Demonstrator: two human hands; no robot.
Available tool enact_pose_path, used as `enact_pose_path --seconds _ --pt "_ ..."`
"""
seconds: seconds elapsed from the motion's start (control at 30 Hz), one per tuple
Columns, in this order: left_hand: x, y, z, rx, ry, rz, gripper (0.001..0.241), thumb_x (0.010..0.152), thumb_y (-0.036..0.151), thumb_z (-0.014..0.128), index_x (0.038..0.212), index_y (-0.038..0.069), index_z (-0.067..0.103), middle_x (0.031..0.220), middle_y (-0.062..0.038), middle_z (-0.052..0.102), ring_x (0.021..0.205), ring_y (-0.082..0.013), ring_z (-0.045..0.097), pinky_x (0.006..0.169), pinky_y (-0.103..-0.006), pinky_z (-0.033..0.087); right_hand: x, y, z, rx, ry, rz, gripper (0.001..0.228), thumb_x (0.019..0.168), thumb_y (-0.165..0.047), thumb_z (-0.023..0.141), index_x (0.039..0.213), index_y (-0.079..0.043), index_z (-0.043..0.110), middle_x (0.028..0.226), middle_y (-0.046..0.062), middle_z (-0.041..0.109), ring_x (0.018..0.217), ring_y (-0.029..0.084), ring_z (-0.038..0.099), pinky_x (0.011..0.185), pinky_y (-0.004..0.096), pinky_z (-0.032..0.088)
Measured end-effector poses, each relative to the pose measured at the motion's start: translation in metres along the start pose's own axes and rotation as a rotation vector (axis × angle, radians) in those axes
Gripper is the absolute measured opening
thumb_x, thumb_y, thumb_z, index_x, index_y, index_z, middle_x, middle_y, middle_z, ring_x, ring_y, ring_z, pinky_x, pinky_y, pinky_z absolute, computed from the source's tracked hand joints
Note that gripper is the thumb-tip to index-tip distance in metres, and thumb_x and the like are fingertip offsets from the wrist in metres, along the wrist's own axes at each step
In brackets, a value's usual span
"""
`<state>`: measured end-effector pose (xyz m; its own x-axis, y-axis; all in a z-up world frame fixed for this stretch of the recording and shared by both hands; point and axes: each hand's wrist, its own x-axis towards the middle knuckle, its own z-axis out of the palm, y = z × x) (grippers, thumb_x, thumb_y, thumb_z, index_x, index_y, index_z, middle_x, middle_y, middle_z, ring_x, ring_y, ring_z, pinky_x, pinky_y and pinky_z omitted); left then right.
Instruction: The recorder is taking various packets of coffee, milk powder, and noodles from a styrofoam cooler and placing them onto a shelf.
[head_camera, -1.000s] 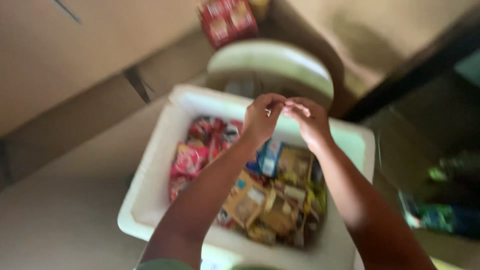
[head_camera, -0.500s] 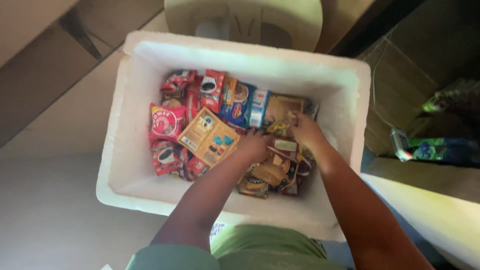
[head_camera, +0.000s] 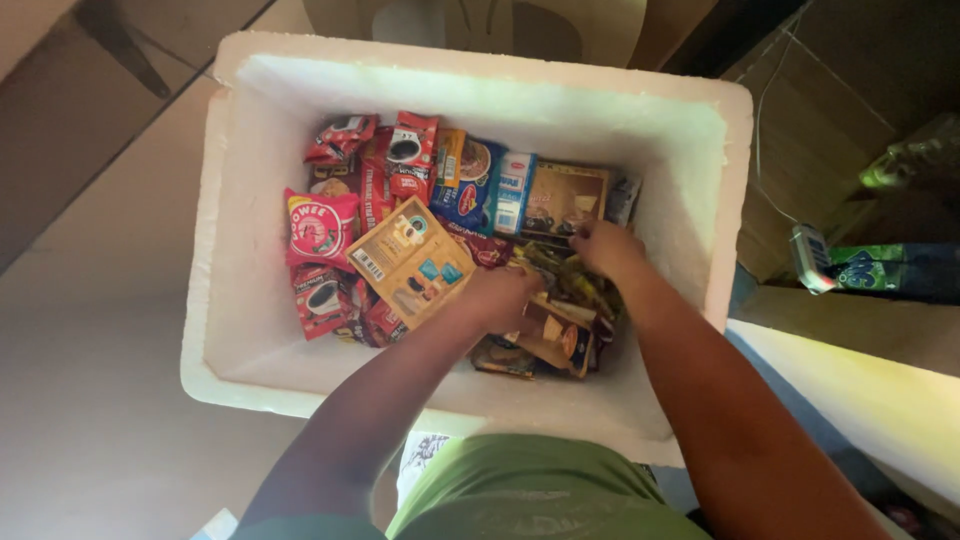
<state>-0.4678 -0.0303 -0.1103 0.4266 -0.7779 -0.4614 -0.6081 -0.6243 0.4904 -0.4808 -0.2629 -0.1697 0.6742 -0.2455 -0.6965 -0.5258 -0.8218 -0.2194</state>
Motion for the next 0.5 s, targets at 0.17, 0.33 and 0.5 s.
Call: enact_pose_path --seconds 0.17,0.33,0.5 --pt "-0.006 0.016 -0.006 0.040 0.112 0.011 0.070 0.063 0.042 0.083 0.127 0.020 0.064 0.120 -0.015 0.068 0.106 -0.0398 0.067 0.080 -0.0558 0.053 0.037 0.024 0.032 0.072 0.293 -0.052 0.076 0.079 -0.046 0.080 0.144 -0.017 0.056 0.138 0.020 0.058 0.124 0.042 0.056 0.102 0.053 0.048" --pt "-0.009 0.010 -0.019 0.014 -0.127 -0.103 0.057 0.081 0.048 0.076 0.129 0.020 0.064 0.118 -0.015 0.071 0.111 -0.0371 0.069 0.091 -0.0542 0.053 0.119 0.063 0.064 0.644 0.365 -0.417 0.122 0.054 -0.044 0.091 0.153 -0.005 0.032 0.133 0.021 0.060 0.113 0.033 0.061 0.090 0.045 0.053" --pt "-0.012 -0.030 0.005 -0.282 0.087 -0.152 0.053 0.082 0.038 0.076 0.129 0.017 0.065 0.123 -0.017 0.069 0.113 -0.0375 0.066 0.092 -0.0503 0.052 0.120 0.057 0.061 1.063 0.116 0.211 0.058 0.080 -0.053 0.081 0.106 -0.001 0.081 0.117 0.016 0.074 0.111 0.025 0.064 0.091 0.040 0.047"
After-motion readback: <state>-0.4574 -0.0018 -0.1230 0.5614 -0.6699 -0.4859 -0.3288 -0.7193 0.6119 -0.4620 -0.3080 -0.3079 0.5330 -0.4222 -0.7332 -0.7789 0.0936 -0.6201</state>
